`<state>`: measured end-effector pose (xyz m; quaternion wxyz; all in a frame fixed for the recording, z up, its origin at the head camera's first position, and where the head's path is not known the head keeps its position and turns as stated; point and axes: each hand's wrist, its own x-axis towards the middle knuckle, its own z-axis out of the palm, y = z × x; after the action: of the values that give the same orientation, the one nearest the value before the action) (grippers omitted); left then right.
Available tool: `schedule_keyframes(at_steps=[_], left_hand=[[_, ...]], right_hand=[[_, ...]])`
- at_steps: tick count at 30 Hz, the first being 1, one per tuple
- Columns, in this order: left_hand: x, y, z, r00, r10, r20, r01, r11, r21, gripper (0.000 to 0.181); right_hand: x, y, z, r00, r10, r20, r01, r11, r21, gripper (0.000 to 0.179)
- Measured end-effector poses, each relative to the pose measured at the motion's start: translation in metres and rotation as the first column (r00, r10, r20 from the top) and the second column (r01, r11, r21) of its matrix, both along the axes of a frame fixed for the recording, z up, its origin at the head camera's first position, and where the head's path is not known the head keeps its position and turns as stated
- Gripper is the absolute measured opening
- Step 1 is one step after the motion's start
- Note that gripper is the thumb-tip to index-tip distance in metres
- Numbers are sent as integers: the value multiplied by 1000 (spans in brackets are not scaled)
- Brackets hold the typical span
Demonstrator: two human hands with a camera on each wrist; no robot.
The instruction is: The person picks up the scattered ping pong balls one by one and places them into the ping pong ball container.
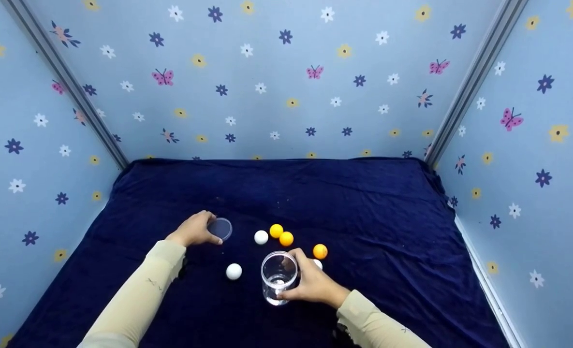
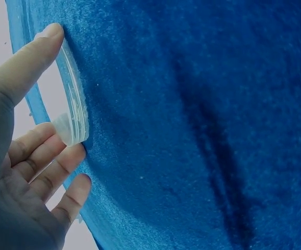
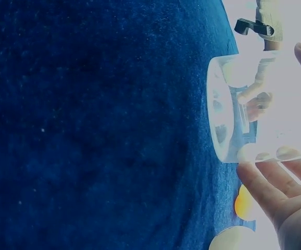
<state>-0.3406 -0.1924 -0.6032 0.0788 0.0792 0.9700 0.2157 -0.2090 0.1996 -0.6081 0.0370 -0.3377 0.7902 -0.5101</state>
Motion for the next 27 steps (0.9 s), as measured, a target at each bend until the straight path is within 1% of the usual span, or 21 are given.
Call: schedule_keyframes(at_steps=[7,9,13,14,17,19,20,21,22,23,24,26,27], left_hand=[[-1,0,0,1000,-3,6,3,1000,-1,83],[-1,0,-1,1000,0,10,0,1000,-1,83],[-5,-1,-7,1000,5,5,-5,1000,16,83],[-7,-2,-9,1000,3,6,-3,1000,20,83],[-18,-11,-32,998,-34,-58,36,999,41,84],[-18,-11,-31,998,-38,-51,40,998,40,84],[-21,-14,-37,997,-42,-67,45,998,45,85],[-19,-13,-34,997,-40,-67,43,998,43,85],[-20,-14,-36,997,-42,-60,44,998,43,86],[-16,-12,-28,998,-37,-44,38,999,37,85],[-10,-8,-18,999,-23,-24,24,999,33,84],[-8,-7,-15,999,-25,-37,26,999,37,84],[-4,-5,-7,999,-25,-28,26,999,33,82]], right_hand=[[0,-1,-2,1000,2,-26,-2,1000,-12,77],[1,-2,-3,999,0,-38,0,1000,-11,77],[2,-2,-4,1000,-3,-26,3,1000,-4,76],[2,-2,-4,1000,-4,-20,4,1000,-2,76],[3,-3,-4,1000,-7,-5,7,1000,-1,76],[3,-3,-4,1000,-10,0,10,1000,1,76],[3,-3,-4,1000,-11,2,11,1000,2,76],[3,-3,-4,1000,-12,8,12,1000,2,75],[3,-3,-5,1000,-12,14,12,1000,3,75],[3,-4,-6,1000,-12,21,12,1000,2,75],[3,-4,-6,1000,-11,29,11,1000,1,75],[4,-4,-7,999,-14,41,14,1000,4,76],[4,-4,-8,999,-14,45,14,1000,5,76]])
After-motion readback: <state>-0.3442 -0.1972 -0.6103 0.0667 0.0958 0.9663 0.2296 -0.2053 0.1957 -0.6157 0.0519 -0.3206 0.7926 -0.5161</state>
